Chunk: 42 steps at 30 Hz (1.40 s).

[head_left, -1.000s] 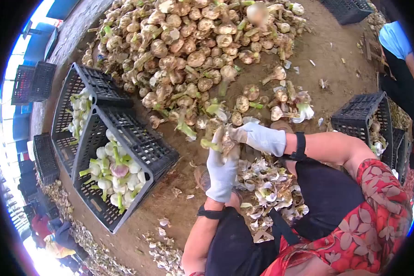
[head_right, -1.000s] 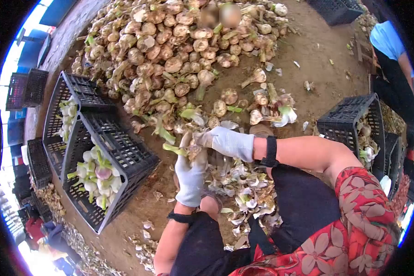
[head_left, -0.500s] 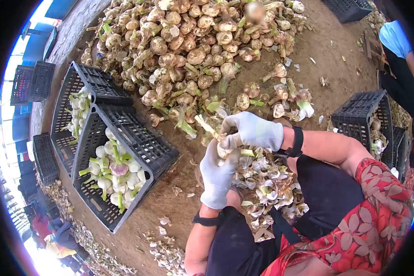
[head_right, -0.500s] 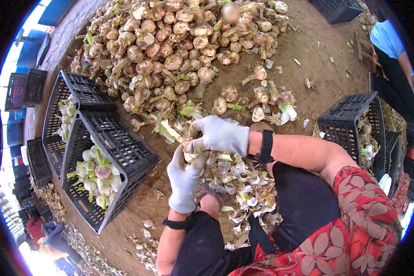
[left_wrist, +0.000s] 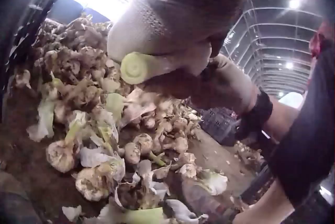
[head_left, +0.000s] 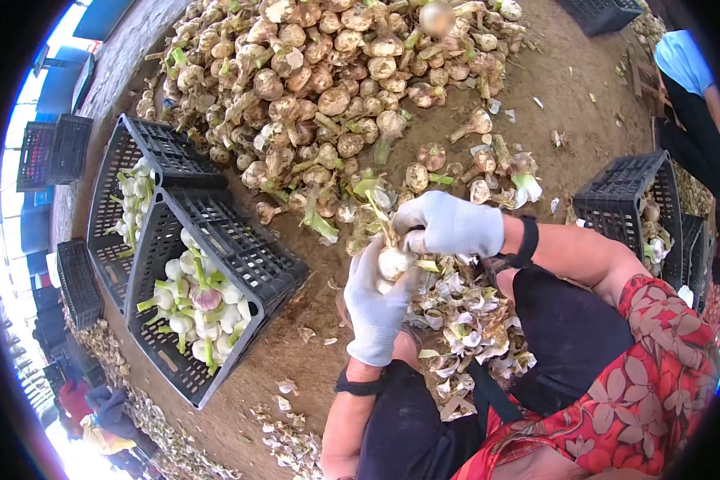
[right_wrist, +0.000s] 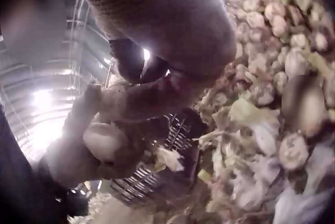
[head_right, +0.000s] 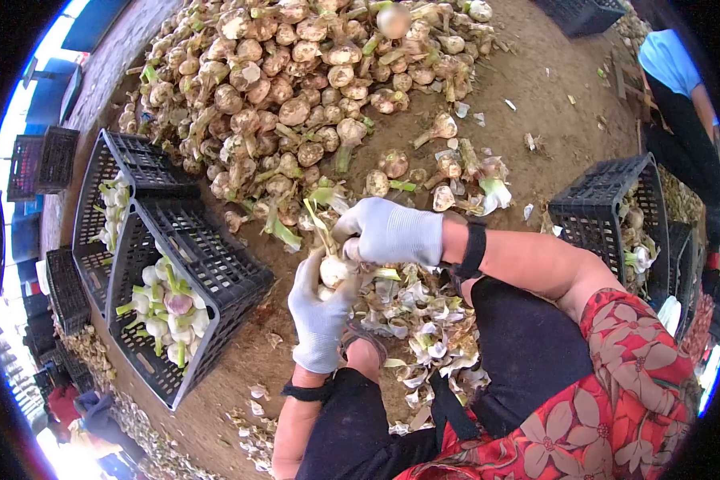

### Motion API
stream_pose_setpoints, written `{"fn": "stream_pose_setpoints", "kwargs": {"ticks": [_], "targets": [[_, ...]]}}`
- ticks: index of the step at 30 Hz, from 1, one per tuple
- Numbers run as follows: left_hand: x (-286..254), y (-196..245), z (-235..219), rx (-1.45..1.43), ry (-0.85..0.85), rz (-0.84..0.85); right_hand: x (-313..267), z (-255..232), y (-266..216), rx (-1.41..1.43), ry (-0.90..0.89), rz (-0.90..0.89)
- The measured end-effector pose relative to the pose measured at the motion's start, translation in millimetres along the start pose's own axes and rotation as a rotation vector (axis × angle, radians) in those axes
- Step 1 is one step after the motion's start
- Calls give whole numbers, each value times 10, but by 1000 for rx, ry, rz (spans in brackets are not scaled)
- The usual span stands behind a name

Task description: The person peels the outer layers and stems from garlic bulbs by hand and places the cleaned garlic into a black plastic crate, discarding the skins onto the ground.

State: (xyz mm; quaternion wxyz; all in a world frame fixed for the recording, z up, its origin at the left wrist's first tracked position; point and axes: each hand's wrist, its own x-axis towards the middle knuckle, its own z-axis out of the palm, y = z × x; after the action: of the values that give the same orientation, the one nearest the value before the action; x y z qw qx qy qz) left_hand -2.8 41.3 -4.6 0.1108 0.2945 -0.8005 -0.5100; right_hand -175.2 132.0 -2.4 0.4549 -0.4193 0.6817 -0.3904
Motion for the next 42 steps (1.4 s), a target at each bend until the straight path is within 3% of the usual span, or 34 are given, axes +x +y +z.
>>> {"fn": "stream_pose_setpoints", "kwargs": {"ticks": [1,2,5,9,13,17,18,21,25,26,29,30,32,33,34,35,37,38,41,42], "targets": [[-4,18,15,-77,26,-68,8,33,-31,-185,41,-72],[-12,43,27,-153,53,-136,18,117,11,-167,125,-54],[-24,70,-8,-402,71,-288,57,153,-48,54,66,142],[-38,-31,-50,-640,32,-466,65,301,37,-318,246,-211],[-84,-187,-97,-893,-71,-471,78,355,80,-289,285,-252],[-81,-239,-41,-1321,-111,-627,84,387,118,-260,302,-246],[-60,-227,-21,-1304,-130,-606,89,379,99,-122,301,-215],[39,-234,-60,-1590,-194,-759,71,339,20,-44,234,-20],[35,-358,-104,-1604,-343,-794,85,385,124,-121,337,-391],[33,-416,-104,-1653,-343,-827,97,408,195,-157,311,-391],[-34,-280,-93,-1239,-132,-601,78,300,45,-173,185,-69],[-8,-129,-43,-1160,-20,-426,77,285,5,-72,153,18],[8,-121,-16,-851,91,-408,90,289,-55,135,82,188],[20,-121,-11,-695,147,-395,102,332,-24,80,136,23],[43,-99,-5,-729,209,-356,107,406,36,25,188,-141],[74,-137,-3,-816,195,-424,96,462,73,-30,239,-304],[126,-268,-40,-991,165,-563,35,450,44,-76,131,-183],[114,-317,-166,-1011,7,-648,34,421,32,-56,81,-156],[107,-224,-163,-836,-69,-592,14,382,137,85,-29,-113],[89,-181,-23,-849,59,-498,5,395,206,81,-17,-151]]}}
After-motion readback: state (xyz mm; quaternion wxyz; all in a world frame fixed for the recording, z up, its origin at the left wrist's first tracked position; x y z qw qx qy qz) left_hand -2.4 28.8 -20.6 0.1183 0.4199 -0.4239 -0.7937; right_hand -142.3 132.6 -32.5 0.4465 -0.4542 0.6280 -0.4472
